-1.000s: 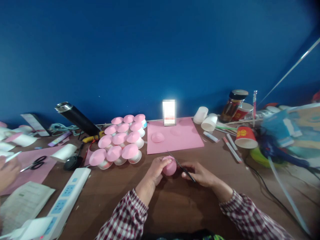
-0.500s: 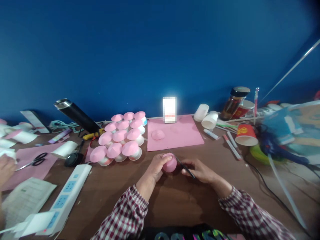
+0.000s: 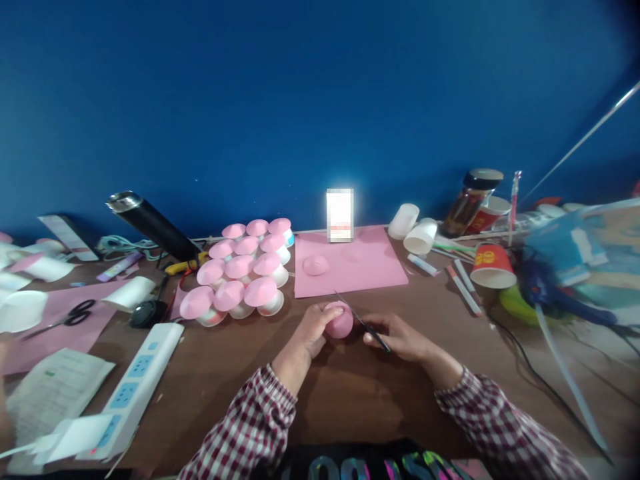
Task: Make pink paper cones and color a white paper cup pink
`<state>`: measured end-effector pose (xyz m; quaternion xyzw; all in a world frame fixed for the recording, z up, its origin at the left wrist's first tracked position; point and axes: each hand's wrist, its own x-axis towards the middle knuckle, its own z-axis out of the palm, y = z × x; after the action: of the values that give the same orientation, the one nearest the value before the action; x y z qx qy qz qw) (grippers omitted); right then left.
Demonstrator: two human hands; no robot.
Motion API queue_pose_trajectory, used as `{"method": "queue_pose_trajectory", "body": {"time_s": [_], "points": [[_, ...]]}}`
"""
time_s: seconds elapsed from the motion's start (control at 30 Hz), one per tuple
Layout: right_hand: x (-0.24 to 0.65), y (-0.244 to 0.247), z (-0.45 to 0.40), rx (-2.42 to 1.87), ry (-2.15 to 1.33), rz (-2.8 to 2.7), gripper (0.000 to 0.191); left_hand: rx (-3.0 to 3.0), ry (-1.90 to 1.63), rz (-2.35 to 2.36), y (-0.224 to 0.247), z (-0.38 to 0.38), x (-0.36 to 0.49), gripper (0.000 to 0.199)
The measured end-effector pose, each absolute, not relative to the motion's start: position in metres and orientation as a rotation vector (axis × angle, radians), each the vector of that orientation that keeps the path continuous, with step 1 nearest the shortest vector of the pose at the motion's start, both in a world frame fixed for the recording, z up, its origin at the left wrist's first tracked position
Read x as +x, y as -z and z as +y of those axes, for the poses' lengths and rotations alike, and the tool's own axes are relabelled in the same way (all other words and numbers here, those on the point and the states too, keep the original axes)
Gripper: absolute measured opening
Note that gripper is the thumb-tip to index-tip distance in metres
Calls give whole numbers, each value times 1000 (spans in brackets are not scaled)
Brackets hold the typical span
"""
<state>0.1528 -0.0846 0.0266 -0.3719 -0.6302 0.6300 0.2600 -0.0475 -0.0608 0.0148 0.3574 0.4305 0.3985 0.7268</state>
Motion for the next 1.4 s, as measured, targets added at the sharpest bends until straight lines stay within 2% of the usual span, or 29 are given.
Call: {"method": "queue_pose_trajectory", "body": {"time_s": [0.43,1.4], "points": [[152,-27,-86,-998,-1789,-1621,48,774,-868,945,-28,-64,-46,24],[154,-26,-85,-1011,-1777,-1668,47,735,-853,943,-19,-62,-47,23]]}}
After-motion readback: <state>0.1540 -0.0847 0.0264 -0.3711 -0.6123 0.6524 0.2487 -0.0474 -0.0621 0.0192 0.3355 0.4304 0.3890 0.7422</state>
